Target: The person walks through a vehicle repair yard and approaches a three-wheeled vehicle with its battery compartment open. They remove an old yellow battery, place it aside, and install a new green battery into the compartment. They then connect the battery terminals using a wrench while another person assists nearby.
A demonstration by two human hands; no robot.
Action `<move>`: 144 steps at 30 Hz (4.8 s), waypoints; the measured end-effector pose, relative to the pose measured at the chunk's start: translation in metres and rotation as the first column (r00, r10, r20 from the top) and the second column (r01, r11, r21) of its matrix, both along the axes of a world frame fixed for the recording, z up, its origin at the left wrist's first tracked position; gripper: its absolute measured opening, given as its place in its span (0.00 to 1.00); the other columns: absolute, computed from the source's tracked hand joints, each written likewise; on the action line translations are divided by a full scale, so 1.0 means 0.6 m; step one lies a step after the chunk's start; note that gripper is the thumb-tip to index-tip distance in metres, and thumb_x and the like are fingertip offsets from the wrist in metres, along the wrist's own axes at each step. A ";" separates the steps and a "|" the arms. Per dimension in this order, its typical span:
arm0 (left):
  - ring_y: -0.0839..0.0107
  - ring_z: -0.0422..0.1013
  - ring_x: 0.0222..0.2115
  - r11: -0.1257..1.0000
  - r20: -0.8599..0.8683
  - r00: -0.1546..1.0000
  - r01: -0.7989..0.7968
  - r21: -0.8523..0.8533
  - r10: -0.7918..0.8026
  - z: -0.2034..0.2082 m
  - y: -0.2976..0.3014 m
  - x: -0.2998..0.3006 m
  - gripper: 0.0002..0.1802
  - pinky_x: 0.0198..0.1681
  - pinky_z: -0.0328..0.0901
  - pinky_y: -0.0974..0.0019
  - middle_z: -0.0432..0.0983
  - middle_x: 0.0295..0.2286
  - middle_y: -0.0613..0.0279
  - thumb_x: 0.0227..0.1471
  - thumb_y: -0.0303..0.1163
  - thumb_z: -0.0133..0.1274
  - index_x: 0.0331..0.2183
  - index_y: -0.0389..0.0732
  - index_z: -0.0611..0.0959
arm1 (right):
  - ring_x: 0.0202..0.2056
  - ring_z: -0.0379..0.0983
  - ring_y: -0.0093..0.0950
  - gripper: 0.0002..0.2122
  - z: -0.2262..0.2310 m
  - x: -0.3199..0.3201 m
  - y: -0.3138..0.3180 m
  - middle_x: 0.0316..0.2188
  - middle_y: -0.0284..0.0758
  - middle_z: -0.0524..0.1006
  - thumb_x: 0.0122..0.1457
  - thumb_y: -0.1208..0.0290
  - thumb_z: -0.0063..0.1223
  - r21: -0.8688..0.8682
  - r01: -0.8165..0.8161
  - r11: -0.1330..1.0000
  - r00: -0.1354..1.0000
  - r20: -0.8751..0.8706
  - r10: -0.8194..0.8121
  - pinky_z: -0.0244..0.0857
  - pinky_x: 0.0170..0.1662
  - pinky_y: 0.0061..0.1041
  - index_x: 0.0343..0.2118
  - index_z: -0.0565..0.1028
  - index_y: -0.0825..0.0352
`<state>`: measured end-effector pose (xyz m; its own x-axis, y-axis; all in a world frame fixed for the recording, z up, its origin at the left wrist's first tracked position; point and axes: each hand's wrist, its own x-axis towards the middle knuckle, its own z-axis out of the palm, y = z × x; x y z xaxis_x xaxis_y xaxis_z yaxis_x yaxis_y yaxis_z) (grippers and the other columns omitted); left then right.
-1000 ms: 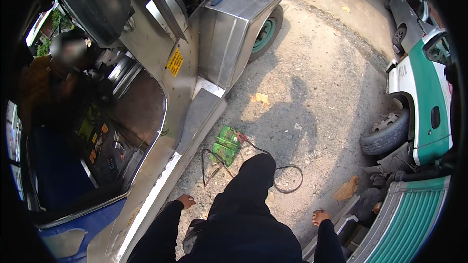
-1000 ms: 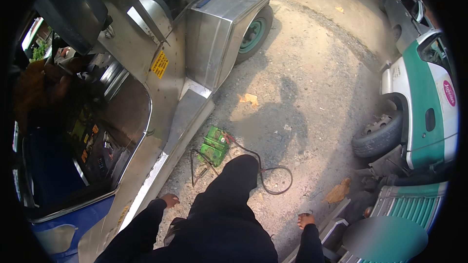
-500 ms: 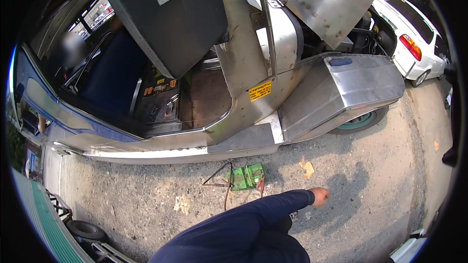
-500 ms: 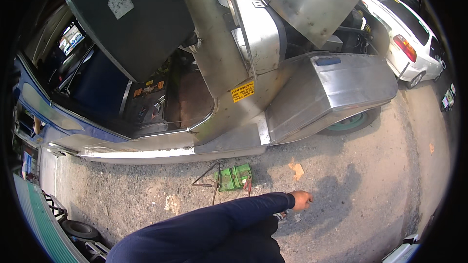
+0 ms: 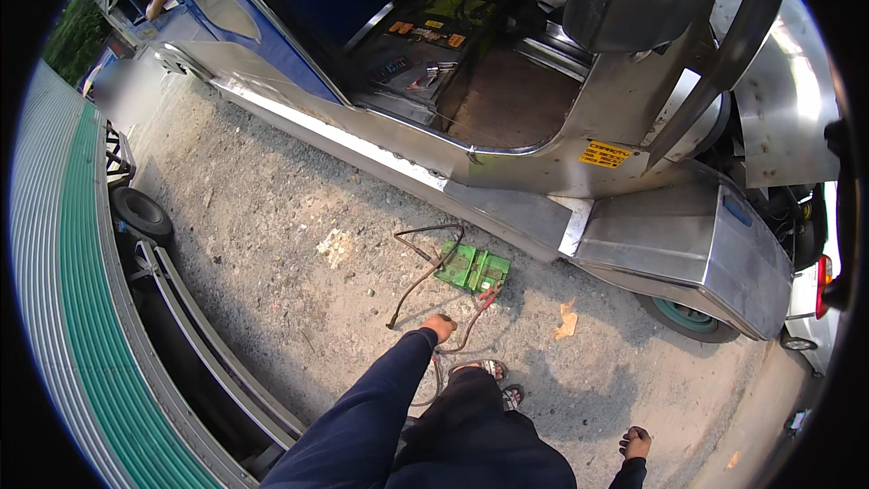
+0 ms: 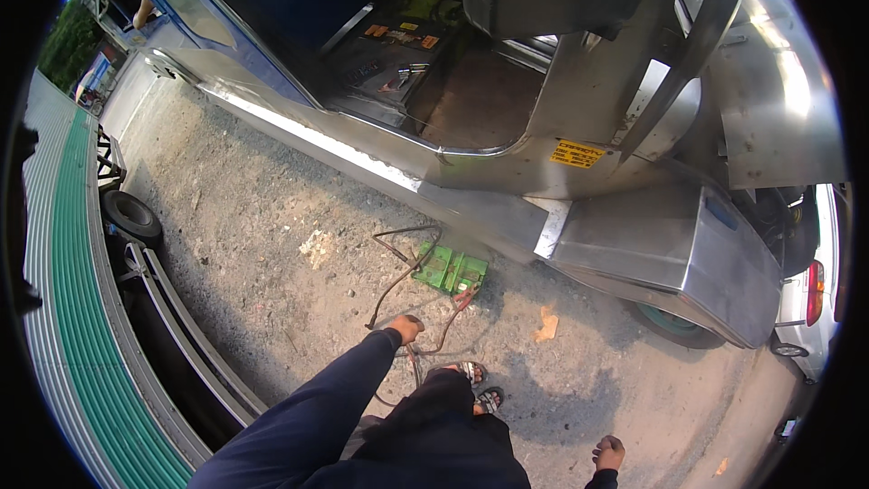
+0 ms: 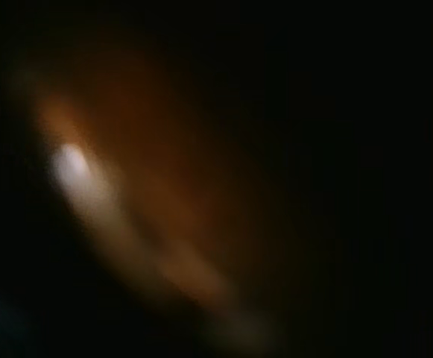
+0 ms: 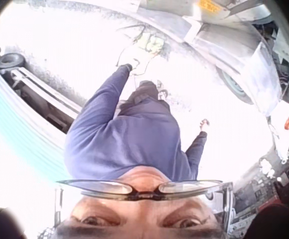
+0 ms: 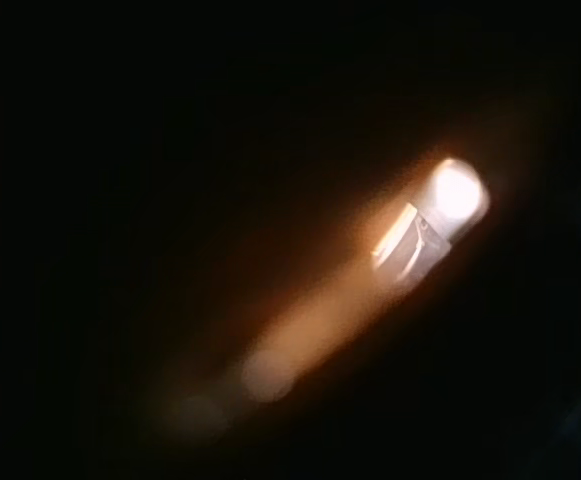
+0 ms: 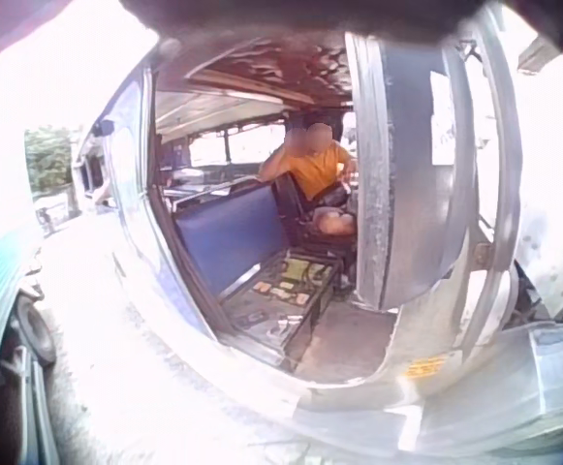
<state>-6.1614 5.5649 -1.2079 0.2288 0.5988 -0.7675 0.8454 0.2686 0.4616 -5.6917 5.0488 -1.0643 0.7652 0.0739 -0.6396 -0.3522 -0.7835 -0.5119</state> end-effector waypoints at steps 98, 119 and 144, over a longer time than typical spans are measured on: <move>0.52 0.81 0.40 0.908 0.163 0.939 0.232 0.348 -0.302 0.544 0.848 -0.472 0.25 0.45 0.75 0.56 0.81 0.46 0.45 0.55 0.40 0.63 0.52 0.38 0.82 | 0.45 0.80 0.45 0.17 0.101 -0.600 1.438 0.40 0.42 0.84 0.59 0.60 0.60 -0.004 -0.800 0.600 0.553 0.384 0.740 0.73 0.49 0.42 0.46 0.80 0.65; 0.54 0.82 0.40 0.807 0.367 0.752 0.360 0.468 -0.548 0.543 1.021 0.029 0.27 0.46 0.75 0.56 0.82 0.45 0.51 0.54 0.33 0.62 0.55 0.41 0.77 | 0.43 0.80 0.50 0.12 0.105 -0.320 1.742 0.39 0.48 0.84 0.59 0.69 0.60 0.168 -0.767 0.619 0.596 0.544 0.590 0.74 0.48 0.41 0.44 0.80 0.66; 0.49 0.70 0.46 0.520 -0.062 0.815 0.424 0.741 -0.576 0.371 1.355 0.205 0.24 0.53 0.67 0.52 0.76 0.41 0.55 0.47 0.23 0.61 0.49 0.42 0.83 | 0.38 0.76 0.46 0.08 0.095 -0.108 2.078 0.32 0.40 0.78 0.56 0.68 0.64 -0.020 -0.856 0.517 0.356 0.703 0.616 0.70 0.41 0.45 0.34 0.78 0.64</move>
<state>-6.0384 6.3782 -0.9855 0.7437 0.6634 -0.0832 0.6206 -0.6387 0.4548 -5.7566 6.2957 -1.0075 0.4492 0.8897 0.0815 0.7374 -0.3177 -0.5961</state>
